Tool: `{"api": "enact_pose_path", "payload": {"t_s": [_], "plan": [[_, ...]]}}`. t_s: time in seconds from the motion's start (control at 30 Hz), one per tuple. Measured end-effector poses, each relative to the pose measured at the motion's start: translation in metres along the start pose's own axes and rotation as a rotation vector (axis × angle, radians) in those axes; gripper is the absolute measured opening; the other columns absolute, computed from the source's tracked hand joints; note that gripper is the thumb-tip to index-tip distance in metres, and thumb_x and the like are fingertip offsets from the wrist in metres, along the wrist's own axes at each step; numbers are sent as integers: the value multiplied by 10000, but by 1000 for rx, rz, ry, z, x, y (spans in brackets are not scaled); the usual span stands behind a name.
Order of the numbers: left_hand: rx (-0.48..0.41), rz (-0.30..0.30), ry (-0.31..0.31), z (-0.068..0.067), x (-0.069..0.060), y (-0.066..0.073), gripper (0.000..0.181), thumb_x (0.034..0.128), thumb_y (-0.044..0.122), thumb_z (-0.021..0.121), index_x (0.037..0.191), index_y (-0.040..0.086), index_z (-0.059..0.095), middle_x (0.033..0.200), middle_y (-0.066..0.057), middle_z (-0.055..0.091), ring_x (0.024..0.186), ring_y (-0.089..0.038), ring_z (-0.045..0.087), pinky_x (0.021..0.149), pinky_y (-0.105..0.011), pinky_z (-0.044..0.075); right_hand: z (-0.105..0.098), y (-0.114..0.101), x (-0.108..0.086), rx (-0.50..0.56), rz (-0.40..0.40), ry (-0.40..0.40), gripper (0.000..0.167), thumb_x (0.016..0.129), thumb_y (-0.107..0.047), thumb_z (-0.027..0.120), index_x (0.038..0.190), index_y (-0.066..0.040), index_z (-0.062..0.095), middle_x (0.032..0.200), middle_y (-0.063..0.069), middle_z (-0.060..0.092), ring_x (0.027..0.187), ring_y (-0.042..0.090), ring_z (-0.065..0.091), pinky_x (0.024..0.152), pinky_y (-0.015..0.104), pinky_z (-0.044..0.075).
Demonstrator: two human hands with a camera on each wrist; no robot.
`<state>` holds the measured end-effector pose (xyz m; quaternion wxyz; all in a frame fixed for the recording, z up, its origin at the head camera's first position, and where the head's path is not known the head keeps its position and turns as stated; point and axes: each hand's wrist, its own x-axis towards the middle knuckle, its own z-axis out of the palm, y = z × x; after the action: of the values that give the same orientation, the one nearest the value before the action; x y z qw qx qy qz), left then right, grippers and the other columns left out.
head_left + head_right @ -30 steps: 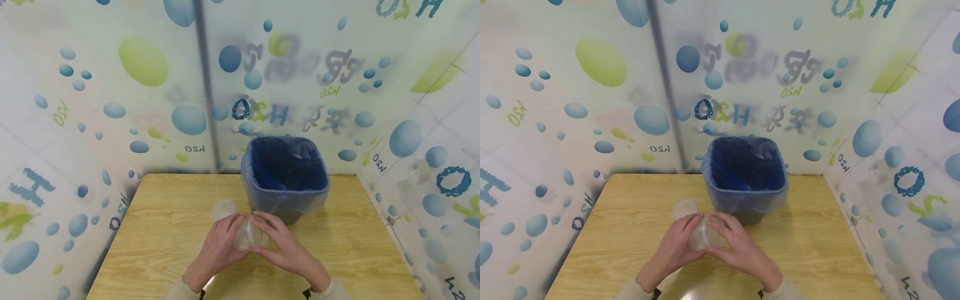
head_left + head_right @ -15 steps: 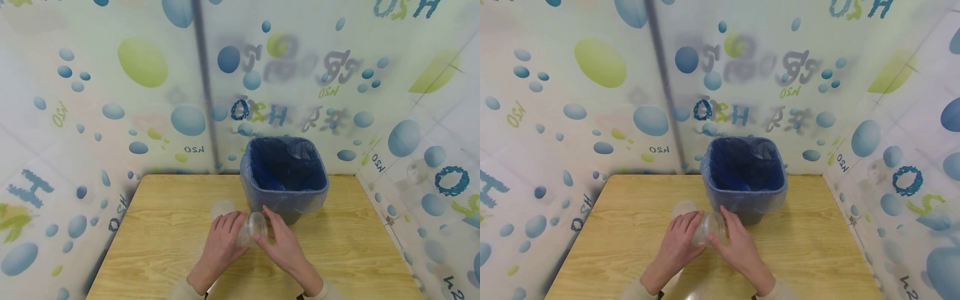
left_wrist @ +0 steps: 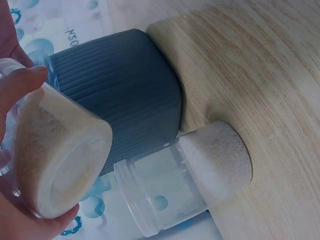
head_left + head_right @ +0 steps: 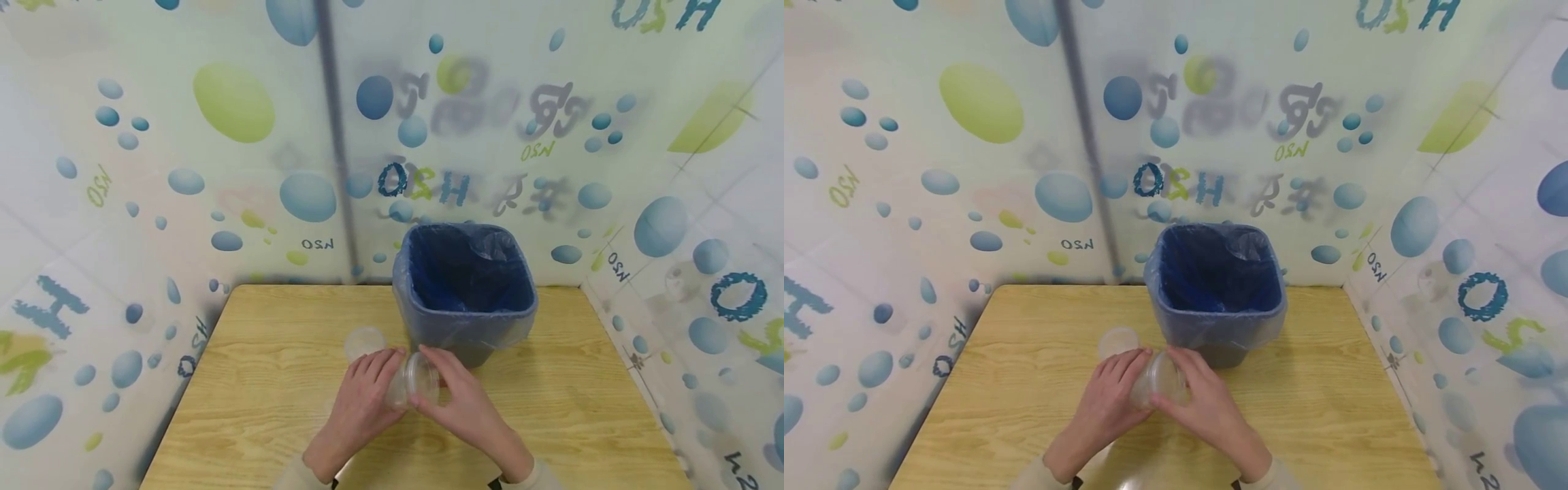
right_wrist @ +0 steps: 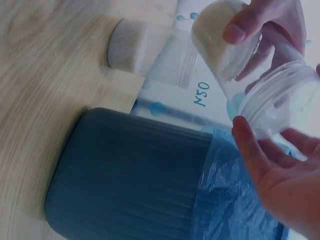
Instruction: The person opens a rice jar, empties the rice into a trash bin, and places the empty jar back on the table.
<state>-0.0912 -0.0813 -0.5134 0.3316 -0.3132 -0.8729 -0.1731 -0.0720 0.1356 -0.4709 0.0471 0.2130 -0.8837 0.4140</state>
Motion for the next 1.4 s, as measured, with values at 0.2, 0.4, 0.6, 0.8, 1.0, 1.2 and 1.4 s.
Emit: {"api": "enact_pose_path", "payload": {"t_s": [0.2,0.4,0.6,0.8,1.0,1.2,1.4], "plan": [[-3,14,5,-2,1,0,938,550,409,962,1356,82,611,1266,-57,656,1094,-252,659,889,-434,555,-6,5,-1,-73,-168,-35,776,877,-363,836,1535,-153,485,1541,48,491,1346,253,547,999,463,544],[-12,18,-13,-4,-1,0,986,510,396,968,1365,73,597,1267,-58,656,1086,-248,658,874,-422,557,-11,12,-2,-84,-290,-75,780,877,-336,842,1546,-164,481,1599,44,446,1436,259,464,1070,485,491],[-25,-7,-56,-6,-2,1,983,517,383,973,1373,84,592,1287,-56,653,1119,-247,649,909,-416,550,-13,17,-3,-93,-354,-118,774,904,-321,814,1573,-183,448,1633,50,406,1503,275,369,1134,482,427],[-28,-20,-52,-5,-2,1,972,526,400,974,1366,88,596,1275,-62,648,1091,-256,653,880,-422,560,-10,12,-5,6,-191,-108,822,895,-338,826,1583,-146,420,1635,109,382,1428,328,464,997,496,543],[-10,-54,-37,-7,-2,-2,959,516,313,975,1372,103,599,1298,-66,639,1136,-278,637,911,-490,547,0,7,-4,117,115,-8,711,976,-356,728,1561,-83,432,1482,139,545,1193,328,655,803,336,616],[20,-44,-64,-7,-2,-2,986,494,298,998,1381,131,601,1326,-63,639,1176,-303,628,933,-550,533,6,5,-2,3,155,-5,719,979,-450,684,1538,-57,461,1419,140,577,1028,252,705,709,255,579],[24,-45,-96,-8,-3,0,1022,489,306,1017,1401,148,582,1342,-69,630,1194,-312,617,946,-574,523,7,2,0,65,177,-33,739,954,-472,718,1529,-76,477,1413,92,563,1064,228,667,751,284,606]]}}
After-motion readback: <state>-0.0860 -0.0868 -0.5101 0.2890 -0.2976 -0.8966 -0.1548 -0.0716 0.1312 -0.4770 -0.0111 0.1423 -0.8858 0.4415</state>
